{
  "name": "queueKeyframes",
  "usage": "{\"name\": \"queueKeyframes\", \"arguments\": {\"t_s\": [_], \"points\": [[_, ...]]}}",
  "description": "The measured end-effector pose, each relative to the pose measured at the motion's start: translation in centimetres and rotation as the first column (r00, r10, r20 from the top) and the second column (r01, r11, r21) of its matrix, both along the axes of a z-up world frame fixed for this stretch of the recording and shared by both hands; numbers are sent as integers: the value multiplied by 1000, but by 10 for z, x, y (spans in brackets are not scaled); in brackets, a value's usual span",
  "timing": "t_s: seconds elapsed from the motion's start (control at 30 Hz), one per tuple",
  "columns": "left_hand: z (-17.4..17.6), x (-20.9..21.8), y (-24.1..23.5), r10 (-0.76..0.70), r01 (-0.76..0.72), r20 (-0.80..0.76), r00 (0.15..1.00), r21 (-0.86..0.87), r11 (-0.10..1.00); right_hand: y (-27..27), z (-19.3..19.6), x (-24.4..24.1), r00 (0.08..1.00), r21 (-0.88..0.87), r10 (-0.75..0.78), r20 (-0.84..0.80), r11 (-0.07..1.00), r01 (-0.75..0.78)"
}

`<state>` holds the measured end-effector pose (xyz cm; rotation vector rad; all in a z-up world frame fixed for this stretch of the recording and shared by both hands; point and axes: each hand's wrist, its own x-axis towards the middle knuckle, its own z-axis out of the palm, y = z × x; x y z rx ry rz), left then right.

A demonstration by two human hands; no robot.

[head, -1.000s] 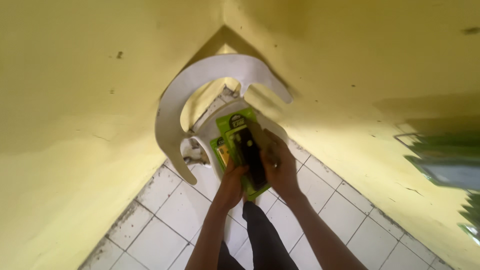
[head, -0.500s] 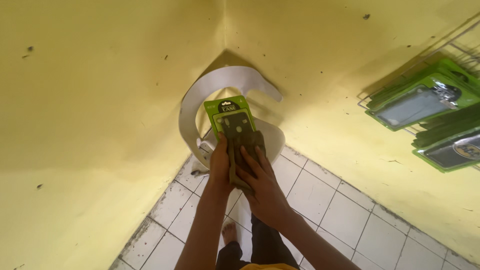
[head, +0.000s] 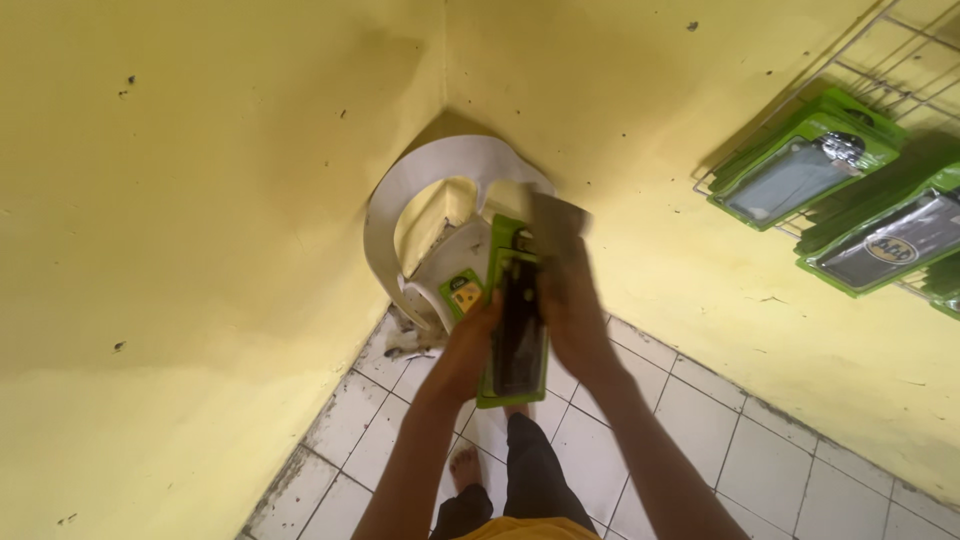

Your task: The person repeatedly wipes packaged phone cases with a cloth. They pick up each case from a wall rack, wipe it, and place it on a nearby white plastic chair. The person continues this cycle for multiple cases.

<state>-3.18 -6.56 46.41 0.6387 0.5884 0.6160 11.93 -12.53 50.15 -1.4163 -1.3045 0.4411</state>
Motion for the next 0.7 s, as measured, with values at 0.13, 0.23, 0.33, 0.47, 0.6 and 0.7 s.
{"name": "queueKeyframes", "arguments": {"t_s": [0.13,0.23,0.33,0.47,0.6,0.7], "points": [[0,4,-12,112,-100,69,991,-165,981,12,28,-45,870,-146,0,494,986,83],[-6,0,-5,238,-206,138,961,-211,955,-3,37,-66,894,-254,89,439,967,28],[-15,-8,3,361,-302,200,911,-272,914,-31,40,-79,923,-319,174,343,946,-60],[-19,-14,14,388,-343,70,919,-343,875,-65,36,-92,920,-342,215,327,935,-97],[-13,-20,15,444,-414,54,894,-277,867,-88,12,-77,955,-384,259,143,904,-188],[-2,-30,25,463,-430,109,880,-233,872,-96,-20,-48,963,-459,115,-244,861,-219]]}}
